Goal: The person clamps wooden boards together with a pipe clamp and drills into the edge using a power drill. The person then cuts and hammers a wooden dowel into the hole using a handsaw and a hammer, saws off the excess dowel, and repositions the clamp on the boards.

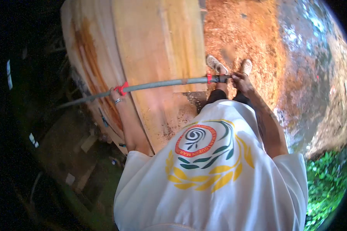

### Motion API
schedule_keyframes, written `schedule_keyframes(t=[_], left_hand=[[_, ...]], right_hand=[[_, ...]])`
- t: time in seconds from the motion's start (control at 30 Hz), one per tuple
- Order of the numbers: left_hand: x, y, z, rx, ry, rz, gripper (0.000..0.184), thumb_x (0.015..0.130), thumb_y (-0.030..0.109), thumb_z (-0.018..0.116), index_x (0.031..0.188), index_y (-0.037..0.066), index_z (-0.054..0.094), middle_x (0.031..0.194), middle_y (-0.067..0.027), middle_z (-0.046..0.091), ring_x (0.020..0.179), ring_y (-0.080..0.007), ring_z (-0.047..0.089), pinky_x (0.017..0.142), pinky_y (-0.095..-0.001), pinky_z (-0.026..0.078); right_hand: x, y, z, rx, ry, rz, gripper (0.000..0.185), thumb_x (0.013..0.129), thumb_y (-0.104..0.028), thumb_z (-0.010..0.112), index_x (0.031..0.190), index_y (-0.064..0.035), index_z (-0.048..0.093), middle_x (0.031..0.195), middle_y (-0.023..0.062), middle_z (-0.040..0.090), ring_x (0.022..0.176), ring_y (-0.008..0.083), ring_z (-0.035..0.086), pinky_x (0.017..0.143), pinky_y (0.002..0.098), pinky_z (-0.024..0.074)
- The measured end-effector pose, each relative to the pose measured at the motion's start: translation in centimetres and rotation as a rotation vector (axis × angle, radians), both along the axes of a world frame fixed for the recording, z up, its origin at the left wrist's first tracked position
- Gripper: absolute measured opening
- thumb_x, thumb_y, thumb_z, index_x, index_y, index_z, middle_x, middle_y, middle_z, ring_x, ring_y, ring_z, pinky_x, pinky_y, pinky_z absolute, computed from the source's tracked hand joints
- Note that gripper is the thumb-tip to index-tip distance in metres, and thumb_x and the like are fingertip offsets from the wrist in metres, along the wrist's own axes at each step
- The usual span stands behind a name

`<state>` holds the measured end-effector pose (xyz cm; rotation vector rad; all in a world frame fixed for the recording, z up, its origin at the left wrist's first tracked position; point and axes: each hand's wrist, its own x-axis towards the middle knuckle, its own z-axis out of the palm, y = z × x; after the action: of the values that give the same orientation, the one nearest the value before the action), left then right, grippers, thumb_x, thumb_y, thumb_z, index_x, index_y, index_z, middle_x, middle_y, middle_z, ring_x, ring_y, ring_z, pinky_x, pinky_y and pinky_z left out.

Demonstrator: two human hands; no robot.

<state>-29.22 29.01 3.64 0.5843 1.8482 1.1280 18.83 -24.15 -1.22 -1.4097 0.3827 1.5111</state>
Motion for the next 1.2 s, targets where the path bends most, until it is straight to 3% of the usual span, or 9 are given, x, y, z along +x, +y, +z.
schedule_keyframes(t=[0.07, 0.13, 0.2, 0.33, 0.4, 0.47, 0.57, 0.8, 1.2], left_hand=[[4.0, -2.5, 5.0, -0.123, 0.102, -0.075, 0.029, 0.090, 0.023, 0.056, 0.069, 0.015, 0.038, 0.067, -0.0011, 0.044, 0.059, -0.0202, 0.053, 0.055, -0.0424, 0.053], [-2.3, -0.3, 1.9, -0.136, -0.253, -0.192, 0.025, 0.093, 0.027, 0.054, 0.073, 0.014, 0.046, 0.072, -0.0020, 0.051, 0.068, -0.0216, 0.059, 0.069, -0.0444, 0.057], [-2.4, -0.1, 2.7, -0.199, 0.009, -0.107, 0.029, 0.096, 0.034, 0.052, 0.080, 0.010, 0.056, 0.081, -0.0049, 0.060, 0.078, -0.0232, 0.064, 0.081, -0.0456, 0.057], [0.8, -2.8, 7.0, -0.177, -0.014, -0.095, 0.022, 0.096, 0.031, 0.054, 0.083, 0.013, 0.058, 0.080, -0.0043, 0.065, 0.075, -0.0216, 0.065, 0.072, -0.0398, 0.057], [1.6, -3.2, 7.3, -0.136, -0.022, -0.119, 0.021, 0.096, 0.029, 0.054, 0.085, 0.012, 0.060, 0.083, -0.0054, 0.067, 0.077, -0.0218, 0.066, 0.072, -0.0396, 0.058], [1.7, -3.2, 7.5, -0.139, -0.012, -0.112, 0.021, 0.097, 0.028, 0.054, 0.087, 0.010, 0.061, 0.085, -0.0068, 0.068, 0.080, -0.0223, 0.067, 0.074, -0.0404, 0.058], [-3.1, 1.0, 5.3, -0.259, -0.023, -0.072, 0.024, 0.098, 0.026, 0.052, 0.088, 0.007, 0.063, 0.088, -0.0091, 0.068, 0.085, -0.0250, 0.069, 0.082, -0.0427, 0.059], [-5.4, 3.5, 5.3, -0.393, -0.047, -0.124, 0.019, 0.097, 0.017, 0.051, 0.085, 0.007, 0.062, 0.083, -0.0076, 0.068, 0.081, -0.0240, 0.068, 0.079, -0.0438, 0.059], [-3.7, 0.6, 0.4, -0.324, -0.301, -0.094, 0.023, 0.096, 0.018, 0.047, 0.075, 0.011, 0.054, 0.068, -0.0034, 0.060, 0.068, -0.0189, 0.063, 0.070, -0.0416, 0.058]], right_hand=[[0.0, -0.4, 0.0, 0.042, -0.034, 0.010, 0.040, 0.103, -0.020, 0.058, 0.138, -0.0004, 0.054, 0.087, -0.0003, 0.062, 0.067, 0.0072, 0.054, 0.056, 0.0210, 0.0442], [0.7, 0.5, 3.2, 0.007, -0.004, 0.001, 0.032, 0.104, -0.022, 0.056, 0.127, -0.0007, 0.060, 0.080, -0.0015, 0.057, 0.063, 0.0080, 0.052, 0.054, 0.0234, 0.0426], [2.0, 1.4, 5.0, -0.068, 0.067, 0.052, 0.026, 0.105, -0.024, 0.053, 0.113, -0.0017, 0.062, 0.078, -0.0010, 0.055, 0.057, 0.0085, 0.050, 0.048, 0.0251, 0.0402], [3.9, 4.0, 3.8, -0.249, 0.005, 0.368, 0.031, 0.107, -0.025, 0.042, 0.106, -0.0004, 0.061, 0.073, 0.0062, 0.053, 0.048, 0.0180, 0.046, 0.042, 0.0375, 0.0399], [1.2, 3.4, 1.0, -0.217, -1.012, 0.402, 0.036, 0.106, -0.030, 0.043, 0.095, -0.0007, 0.061, 0.065, 0.0118, 0.050, 0.054, 0.0258, 0.052, 0.051, 0.0407, 0.0437], [0.5, 3.8, 1.9, -0.187, -1.374, 0.299, 0.039, 0.106, -0.032, 0.044, 0.088, -0.0011, 0.061, 0.060, 0.0148, 0.050, 0.058, 0.0302, 0.058, 0.056, 0.0413, 0.0456], [1.6, 5.6, 9.0, -0.155, -1.059, 0.064, 0.039, 0.103, -0.034, 0.048, 0.084, -0.0031, 0.064, 0.069, 0.0190, 0.061, 0.063, 0.0370, 0.063, 0.061, 0.0454, 0.0477], [3.6, 8.4, 13.5, 0.221, -1.342, -0.187, 0.046, 0.103, -0.036, 0.047, 0.070, -0.0036, 0.054, 0.055, 0.0122, 0.048, 0.050, 0.0268, 0.053, 0.051, 0.0368, 0.0412], [4.8, 8.1, 8.4, 0.032, -1.006, -0.123, 0.065, 0.105, -0.042, 0.027, 0.064, -0.0013, 0.055, 0.055, 0.0075, 0.049, 0.052, 0.0196, 0.046, 0.053, 0.0351, 0.0358]])
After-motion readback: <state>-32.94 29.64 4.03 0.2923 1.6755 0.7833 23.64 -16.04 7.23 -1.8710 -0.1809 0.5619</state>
